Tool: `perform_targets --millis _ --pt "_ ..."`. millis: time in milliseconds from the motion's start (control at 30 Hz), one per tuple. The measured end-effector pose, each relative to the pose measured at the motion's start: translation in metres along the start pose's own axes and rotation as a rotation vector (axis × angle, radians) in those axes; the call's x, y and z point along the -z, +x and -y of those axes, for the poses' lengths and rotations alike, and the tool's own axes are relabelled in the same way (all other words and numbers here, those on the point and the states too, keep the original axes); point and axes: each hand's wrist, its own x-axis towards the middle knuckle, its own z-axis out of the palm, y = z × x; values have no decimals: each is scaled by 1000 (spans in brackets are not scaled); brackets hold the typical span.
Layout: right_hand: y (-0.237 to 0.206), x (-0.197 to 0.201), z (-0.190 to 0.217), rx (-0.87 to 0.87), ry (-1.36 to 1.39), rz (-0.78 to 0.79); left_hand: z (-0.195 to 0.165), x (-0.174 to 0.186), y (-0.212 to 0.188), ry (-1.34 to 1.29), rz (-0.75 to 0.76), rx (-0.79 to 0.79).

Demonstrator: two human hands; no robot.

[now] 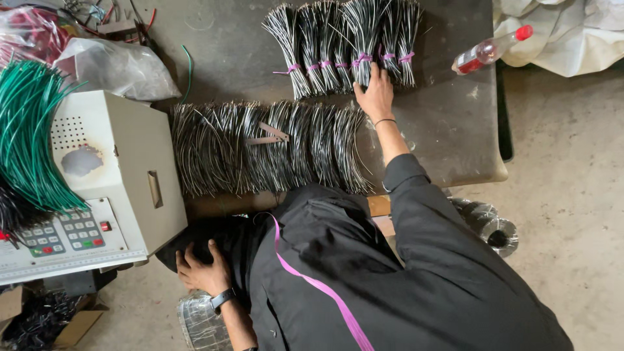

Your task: The person gathers loose wires from a table, aligns them into neat bundles, and secures each bundle with a pink zip tie. The person then places the finished bundles on the table next to other completed bundles.

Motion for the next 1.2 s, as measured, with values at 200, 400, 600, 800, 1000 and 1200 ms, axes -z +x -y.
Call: perform_targets --millis 200,400,600,800,1000,1200 --pt "-9 10 32 124 -53 71 -7 11 -3 11 -15 -3" --pt "-13 13 30 -10 41 165 -5 17 -3 -1 -21 -5" --pt "-84 6 2 -179 223 46 11 21 3 -9 -32 10" --pt "-187 0 11 -340 189 277 19 20 3 -31 -11 37" --pt "-214 -7 38 -144 151 260 26 24 -4 -48 -9 -17" --pt "-216 0 46 -108 -5 328 30 37 -20 -34 3 -14"
